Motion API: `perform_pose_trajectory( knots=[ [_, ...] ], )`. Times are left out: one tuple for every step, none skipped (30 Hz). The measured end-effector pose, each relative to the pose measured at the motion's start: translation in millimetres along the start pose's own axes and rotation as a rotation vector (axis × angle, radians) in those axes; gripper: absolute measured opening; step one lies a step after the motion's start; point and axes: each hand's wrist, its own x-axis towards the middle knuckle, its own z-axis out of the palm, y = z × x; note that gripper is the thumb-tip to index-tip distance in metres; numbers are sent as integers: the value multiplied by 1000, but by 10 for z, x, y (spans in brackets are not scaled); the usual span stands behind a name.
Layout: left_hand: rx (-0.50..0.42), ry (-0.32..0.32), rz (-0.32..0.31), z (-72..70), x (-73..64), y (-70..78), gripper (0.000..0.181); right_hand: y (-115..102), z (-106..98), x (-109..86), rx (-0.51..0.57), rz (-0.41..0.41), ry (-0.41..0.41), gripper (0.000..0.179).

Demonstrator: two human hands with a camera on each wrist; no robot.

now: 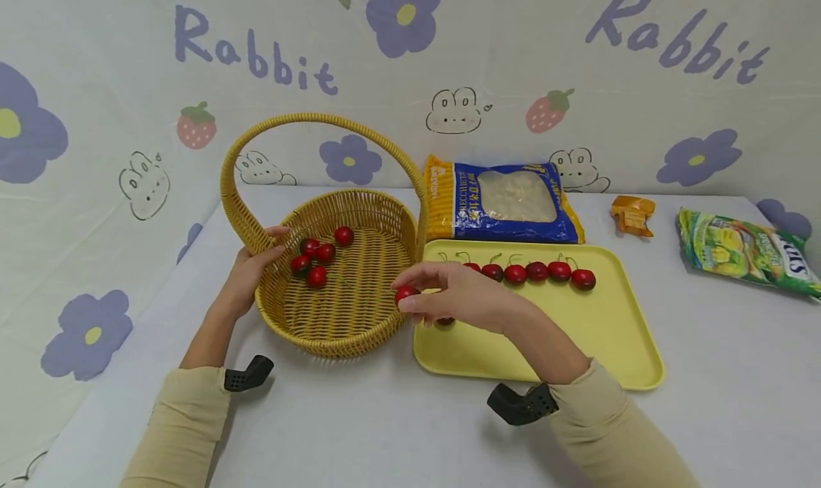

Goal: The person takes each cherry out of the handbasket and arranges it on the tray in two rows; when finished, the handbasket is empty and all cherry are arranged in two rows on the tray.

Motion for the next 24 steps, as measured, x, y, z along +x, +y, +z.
perform_pose_trajectory(
  knots=[
    [-1,1,0,0,1,0,38,9,-22,-26,33,-11,4,40],
    [0,2,-1,-1,1,0,38,18,-44,-52,64,-25,6,41],
    [0,2,-1,-1,2,0,38,28,-64,-76,103,-35,9,40],
    [-2,2,-2,0,3,-2,38,41,-85,-99,144,-43,9,39],
    [-2,1,-2,0,3,-1,39,55,-104,-122,187,-49,8,38],
    [-4,1,-2,-1,3,0,39,73,-121,-142,228,-57,7,37],
    [-5,1,-2,0,3,1,38,95,-140,-160,261,-60,9,35],
    [-7,1,-3,0,1,3,38,116,-160,-178,278,-58,15,35],
    [-10,0,-3,2,1,4,38,137,-179,-197,293,-52,24,35],
    [-10,-1,-3,2,-1,6,38,158,-202,-217,296,-44,33,36],
    [-11,-2,-2,3,-2,7,38,177,-224,-237,292,-37,42,38],
    [-11,-3,-1,3,-3,9,38,197,-250,-256,283,-27,53,41],
    [-10,-3,0,4,-5,10,38,214,-277,-276,272,-16,63,44],
    [-10,-4,2,5,-6,11,38,231,-305,-298,256,-8,72,47],
    [-8,-5,3,5,-6,11,38,244,-330,-319,246,3,80,50],
    [-6,-5,5,5,-8,13,38,258,-354,-338,237,10,85,52],
    [-5,-6,6,6,-9,13,38,273,-376,-353,228,14,88,53],
    [-4,-5,7,6,-10,14,38,290,-398,-366,219,21,94,53],
    [-3,-5,7,6,-10,14,38,305,-415,-377,206,25,98,53],
    [-2,-5,8,6,-11,16,39,324,-435,-387,184,30,104,53],
    [-2,-5,8,7,-12,16,39,341,-450,-394,160,41,115,53],
    [-2,-5,8,8,-13,17,39,362,-465,-398,129,53,126,53],
    [-2,-5,8,9,-13,16,39,383,-478,-400,98,69,140,53],
    [-3,-5,7,9,-14,16,39,406,-491,-401,64,88,151,53]
  ],
)
